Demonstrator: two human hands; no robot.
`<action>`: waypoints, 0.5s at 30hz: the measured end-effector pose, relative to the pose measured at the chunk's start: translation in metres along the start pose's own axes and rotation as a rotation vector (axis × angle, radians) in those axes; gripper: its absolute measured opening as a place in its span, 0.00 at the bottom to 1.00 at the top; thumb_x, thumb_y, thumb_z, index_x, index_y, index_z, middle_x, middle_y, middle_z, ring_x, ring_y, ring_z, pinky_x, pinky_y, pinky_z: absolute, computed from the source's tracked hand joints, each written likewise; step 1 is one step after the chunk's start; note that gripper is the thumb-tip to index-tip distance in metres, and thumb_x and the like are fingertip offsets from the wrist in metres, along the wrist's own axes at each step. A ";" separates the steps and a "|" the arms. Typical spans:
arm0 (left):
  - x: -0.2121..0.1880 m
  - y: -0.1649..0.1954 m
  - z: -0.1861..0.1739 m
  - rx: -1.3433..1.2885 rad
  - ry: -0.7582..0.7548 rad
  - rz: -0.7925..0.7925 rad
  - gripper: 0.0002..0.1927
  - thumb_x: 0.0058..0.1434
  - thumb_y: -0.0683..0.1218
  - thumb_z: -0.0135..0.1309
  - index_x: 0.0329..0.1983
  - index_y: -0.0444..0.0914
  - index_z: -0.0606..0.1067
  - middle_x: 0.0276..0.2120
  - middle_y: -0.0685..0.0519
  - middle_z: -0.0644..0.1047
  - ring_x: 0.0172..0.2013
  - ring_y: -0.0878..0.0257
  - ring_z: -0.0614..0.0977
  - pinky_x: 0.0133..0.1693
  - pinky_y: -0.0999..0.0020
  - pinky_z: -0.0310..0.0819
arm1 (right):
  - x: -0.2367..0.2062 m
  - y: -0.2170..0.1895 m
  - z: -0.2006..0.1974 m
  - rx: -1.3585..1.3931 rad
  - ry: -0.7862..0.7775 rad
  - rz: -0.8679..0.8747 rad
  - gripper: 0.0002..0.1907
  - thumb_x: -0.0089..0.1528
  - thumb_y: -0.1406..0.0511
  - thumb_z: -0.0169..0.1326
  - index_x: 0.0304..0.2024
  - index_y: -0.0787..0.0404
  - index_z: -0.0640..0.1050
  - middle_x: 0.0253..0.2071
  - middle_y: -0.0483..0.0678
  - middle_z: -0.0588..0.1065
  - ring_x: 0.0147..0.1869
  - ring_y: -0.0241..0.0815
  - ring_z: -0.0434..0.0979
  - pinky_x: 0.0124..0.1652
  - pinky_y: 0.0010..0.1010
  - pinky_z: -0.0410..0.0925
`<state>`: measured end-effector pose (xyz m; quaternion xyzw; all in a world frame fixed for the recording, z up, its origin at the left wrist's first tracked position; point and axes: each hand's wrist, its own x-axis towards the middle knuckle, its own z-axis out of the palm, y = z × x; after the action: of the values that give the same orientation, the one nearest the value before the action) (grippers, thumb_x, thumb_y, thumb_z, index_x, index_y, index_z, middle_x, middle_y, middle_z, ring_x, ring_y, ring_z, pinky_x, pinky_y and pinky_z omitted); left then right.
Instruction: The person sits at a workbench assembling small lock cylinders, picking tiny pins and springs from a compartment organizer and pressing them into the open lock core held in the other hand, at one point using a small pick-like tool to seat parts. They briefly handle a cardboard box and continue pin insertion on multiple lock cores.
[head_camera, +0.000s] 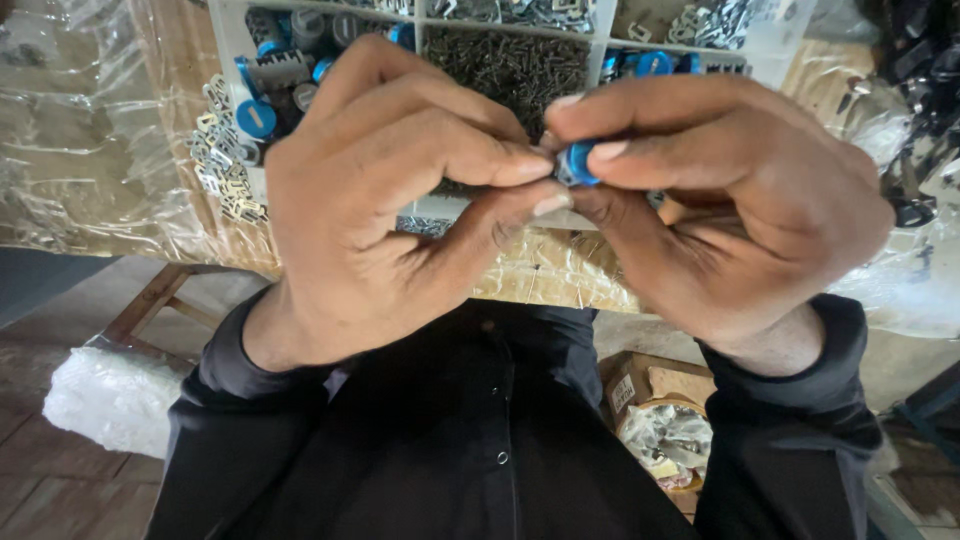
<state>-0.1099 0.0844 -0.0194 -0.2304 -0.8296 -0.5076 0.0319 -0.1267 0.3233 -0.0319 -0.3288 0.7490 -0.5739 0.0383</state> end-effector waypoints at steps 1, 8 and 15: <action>0.003 0.002 -0.002 0.006 -0.008 0.001 0.10 0.72 0.47 0.70 0.45 0.40 0.79 0.41 0.55 0.81 0.43 0.62 0.78 0.43 0.68 0.72 | 0.001 0.001 0.001 0.038 0.025 -0.012 0.15 0.64 0.81 0.58 0.51 0.71 0.71 0.52 0.68 0.74 0.56 0.51 0.83 0.46 0.34 0.81; 0.005 0.002 -0.009 0.443 -0.011 0.122 0.10 0.69 0.45 0.68 0.49 0.40 0.81 0.43 0.56 0.78 0.43 0.55 0.71 0.42 0.61 0.67 | -0.012 0.001 -0.006 0.054 0.064 0.157 0.17 0.77 0.76 0.58 0.63 0.69 0.66 0.64 0.61 0.72 0.65 0.44 0.78 0.54 0.26 0.82; -0.007 -0.012 -0.001 0.333 -0.024 0.113 0.09 0.72 0.42 0.65 0.53 0.41 0.78 0.48 0.57 0.77 0.45 0.59 0.70 0.46 0.65 0.67 | -0.010 -0.005 -0.006 0.067 0.043 0.215 0.17 0.76 0.75 0.58 0.62 0.69 0.66 0.65 0.62 0.71 0.62 0.44 0.80 0.55 0.25 0.81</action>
<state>-0.1088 0.0762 -0.0311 -0.2744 -0.8882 -0.3579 0.0882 -0.1191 0.3330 -0.0283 -0.2328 0.7611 -0.5979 0.0945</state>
